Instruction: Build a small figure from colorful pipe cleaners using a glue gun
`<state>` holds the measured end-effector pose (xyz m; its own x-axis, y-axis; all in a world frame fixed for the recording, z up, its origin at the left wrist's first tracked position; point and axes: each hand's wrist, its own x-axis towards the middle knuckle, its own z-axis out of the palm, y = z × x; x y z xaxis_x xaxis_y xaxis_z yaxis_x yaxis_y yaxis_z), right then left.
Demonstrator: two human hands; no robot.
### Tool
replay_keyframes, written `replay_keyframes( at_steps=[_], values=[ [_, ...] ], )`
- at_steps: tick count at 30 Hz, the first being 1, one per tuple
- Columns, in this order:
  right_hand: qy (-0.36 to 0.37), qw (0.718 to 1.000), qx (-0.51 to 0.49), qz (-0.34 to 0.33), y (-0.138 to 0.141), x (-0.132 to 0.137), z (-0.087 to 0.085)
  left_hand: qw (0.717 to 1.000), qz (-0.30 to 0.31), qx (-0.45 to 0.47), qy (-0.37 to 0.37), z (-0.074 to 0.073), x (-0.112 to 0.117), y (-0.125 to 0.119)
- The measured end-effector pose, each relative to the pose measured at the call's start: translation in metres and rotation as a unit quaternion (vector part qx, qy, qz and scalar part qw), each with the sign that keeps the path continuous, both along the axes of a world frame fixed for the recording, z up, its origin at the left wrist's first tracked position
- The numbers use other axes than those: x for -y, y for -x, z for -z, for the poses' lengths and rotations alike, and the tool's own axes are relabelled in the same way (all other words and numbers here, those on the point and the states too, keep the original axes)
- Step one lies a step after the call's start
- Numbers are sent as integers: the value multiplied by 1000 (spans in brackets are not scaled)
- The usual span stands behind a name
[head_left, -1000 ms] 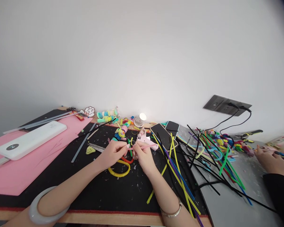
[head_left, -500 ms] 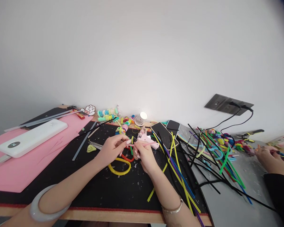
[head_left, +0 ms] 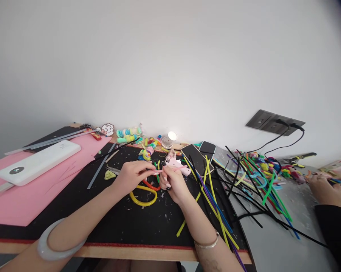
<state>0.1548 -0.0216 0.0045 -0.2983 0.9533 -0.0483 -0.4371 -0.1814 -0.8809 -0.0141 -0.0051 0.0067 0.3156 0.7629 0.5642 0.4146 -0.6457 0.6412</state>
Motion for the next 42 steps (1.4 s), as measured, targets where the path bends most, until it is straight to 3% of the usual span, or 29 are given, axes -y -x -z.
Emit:
replay_keyframes(
  at_steps=[7, 12, 15, 17, 22, 29, 37, 42],
  values=[
    [-36, 998, 40, 18, -4, -4, 3, 998, 41, -19, 32, 1, -2, -1],
    [-67, 991, 101, 49, -7, -9, 9, 993, 110, -43, 30, 2, -2, -3],
    [-95, 986, 122, 67, -9, -10, 12, 994, 94, -23, 57, 1, -1, -4],
    [-117, 982, 124, 86, -9, -11, 14, 989, 57, 41, 133, 0, -1, -4],
    [-152, 976, 118, 98, -10, -10, 17, 915, 38, 222, 336, 1, -2, -7],
    [-143, 978, 132, 73, -5, -5, 12, 868, 58, 306, 385, 3, 0, -12],
    [-138, 973, 177, 60, -2, -2, 8, 877, 44, 287, 382, 4, 0, -15],
    [-141, 966, 208, 55, -4, -3, 9, 903, 26, 245, 353, 4, 1, -13]
  ],
)
